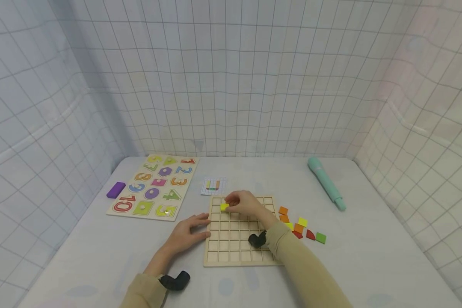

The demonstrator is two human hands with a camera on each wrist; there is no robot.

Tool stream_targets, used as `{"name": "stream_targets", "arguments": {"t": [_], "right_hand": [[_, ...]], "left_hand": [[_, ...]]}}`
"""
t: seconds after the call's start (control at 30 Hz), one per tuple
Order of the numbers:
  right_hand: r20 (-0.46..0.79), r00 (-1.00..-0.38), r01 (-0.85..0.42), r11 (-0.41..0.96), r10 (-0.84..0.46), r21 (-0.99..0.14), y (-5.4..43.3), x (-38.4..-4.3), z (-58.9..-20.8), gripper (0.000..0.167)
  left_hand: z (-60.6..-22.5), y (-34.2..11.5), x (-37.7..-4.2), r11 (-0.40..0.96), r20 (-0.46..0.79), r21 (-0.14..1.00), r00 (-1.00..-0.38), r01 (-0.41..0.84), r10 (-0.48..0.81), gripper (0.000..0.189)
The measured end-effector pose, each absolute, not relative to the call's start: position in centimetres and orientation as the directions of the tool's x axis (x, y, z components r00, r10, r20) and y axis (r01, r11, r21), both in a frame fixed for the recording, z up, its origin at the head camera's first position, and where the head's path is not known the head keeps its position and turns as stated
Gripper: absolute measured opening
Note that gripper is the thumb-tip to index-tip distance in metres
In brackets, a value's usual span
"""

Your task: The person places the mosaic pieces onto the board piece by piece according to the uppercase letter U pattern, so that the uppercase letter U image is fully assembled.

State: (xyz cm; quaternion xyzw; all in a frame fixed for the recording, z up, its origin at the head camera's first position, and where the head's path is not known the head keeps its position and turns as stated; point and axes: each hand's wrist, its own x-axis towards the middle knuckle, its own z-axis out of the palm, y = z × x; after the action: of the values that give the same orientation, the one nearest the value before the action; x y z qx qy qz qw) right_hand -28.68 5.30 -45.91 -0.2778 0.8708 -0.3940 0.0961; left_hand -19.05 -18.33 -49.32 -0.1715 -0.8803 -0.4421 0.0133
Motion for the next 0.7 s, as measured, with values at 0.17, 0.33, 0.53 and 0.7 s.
{"name": "stream_targets", "arguments": {"t": [0.17, 0.33, 0.53, 0.7], "right_hand": [[0.060, -0.821, -0.418, 0.527, -0.568, -0.740, 5.39, -28.62, -46.14, 0.030], [0.072, -0.817, -0.442, 0.541, -0.572, -0.716, 5.34, -28.75, -46.37, 0.028], [0.072, -0.821, -0.443, 0.552, -0.567, -0.706, 5.32, -28.68, -46.41, 0.025], [0.078, -0.823, -0.443, 0.550, -0.562, -0.708, 5.33, -28.63, -46.50, 0.026]], "left_hand": [[-49.36, -18.34, -19.03, 0.555, 0.172, 0.773, -0.943, 0.309, 0.285, 0.042], [-49.39, -18.36, -19.02, 0.551, 0.171, 0.776, -0.944, 0.306, 0.283, 0.042], [-49.37, -18.38, -19.07, 0.549, 0.172, 0.776, -0.942, 0.310, 0.288, 0.041], [-49.40, -18.42, -19.13, 0.553, 0.171, 0.773, -0.941, 0.312, 0.292, 0.041]]}}
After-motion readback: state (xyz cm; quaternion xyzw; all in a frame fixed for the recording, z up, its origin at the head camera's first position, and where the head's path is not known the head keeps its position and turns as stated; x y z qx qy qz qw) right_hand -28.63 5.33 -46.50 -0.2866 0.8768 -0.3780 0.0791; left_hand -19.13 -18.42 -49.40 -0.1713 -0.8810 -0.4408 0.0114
